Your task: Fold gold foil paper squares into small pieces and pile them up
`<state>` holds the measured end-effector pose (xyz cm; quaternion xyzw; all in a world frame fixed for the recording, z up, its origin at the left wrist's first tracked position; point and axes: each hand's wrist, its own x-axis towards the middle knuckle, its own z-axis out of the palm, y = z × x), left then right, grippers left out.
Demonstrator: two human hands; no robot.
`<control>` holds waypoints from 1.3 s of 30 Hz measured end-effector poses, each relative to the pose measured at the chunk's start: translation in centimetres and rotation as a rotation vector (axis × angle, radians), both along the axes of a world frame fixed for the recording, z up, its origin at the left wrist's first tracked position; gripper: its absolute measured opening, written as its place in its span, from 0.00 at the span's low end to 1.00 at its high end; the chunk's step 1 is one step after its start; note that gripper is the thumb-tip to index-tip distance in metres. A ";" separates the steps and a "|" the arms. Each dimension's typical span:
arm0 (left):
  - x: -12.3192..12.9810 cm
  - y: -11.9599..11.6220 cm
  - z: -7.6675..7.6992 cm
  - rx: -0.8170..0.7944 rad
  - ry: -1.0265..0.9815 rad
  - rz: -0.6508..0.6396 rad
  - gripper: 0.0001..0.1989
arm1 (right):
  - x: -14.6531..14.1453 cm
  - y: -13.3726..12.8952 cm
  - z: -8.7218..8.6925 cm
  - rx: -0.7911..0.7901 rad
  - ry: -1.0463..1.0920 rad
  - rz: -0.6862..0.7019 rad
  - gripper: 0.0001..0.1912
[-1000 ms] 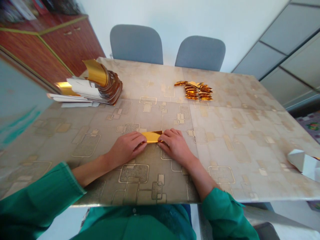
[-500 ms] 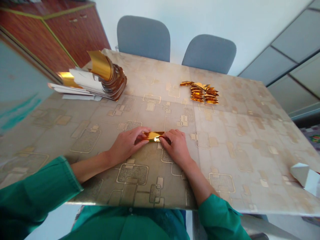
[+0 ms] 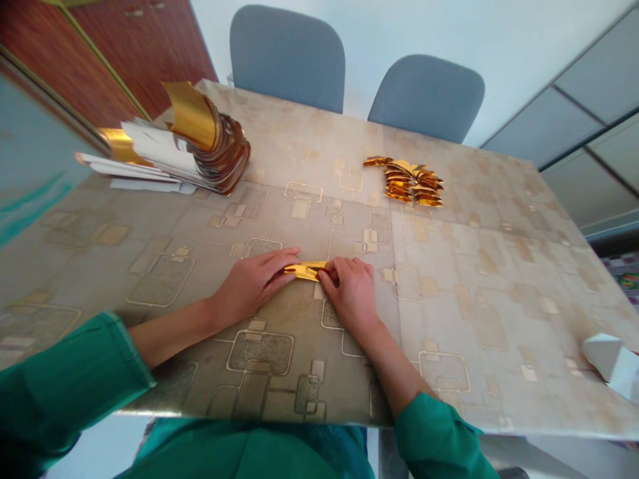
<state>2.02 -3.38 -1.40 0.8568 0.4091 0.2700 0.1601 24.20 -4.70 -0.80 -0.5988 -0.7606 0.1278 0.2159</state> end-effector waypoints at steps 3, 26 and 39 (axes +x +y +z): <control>-0.1 -0.1 -0.1 0.049 0.032 -0.048 0.13 | -0.1 0.0 0.1 -0.007 -0.013 -0.005 0.09; 1.6 -5.3 -0.3 0.104 0.425 -0.167 0.43 | 0.2 0.2 -0.2 -0.012 0.046 -0.002 0.09; 1.5 -5.2 -0.2 0.102 0.416 -0.159 0.40 | -0.2 0.2 -0.1 0.024 -0.015 -0.010 0.13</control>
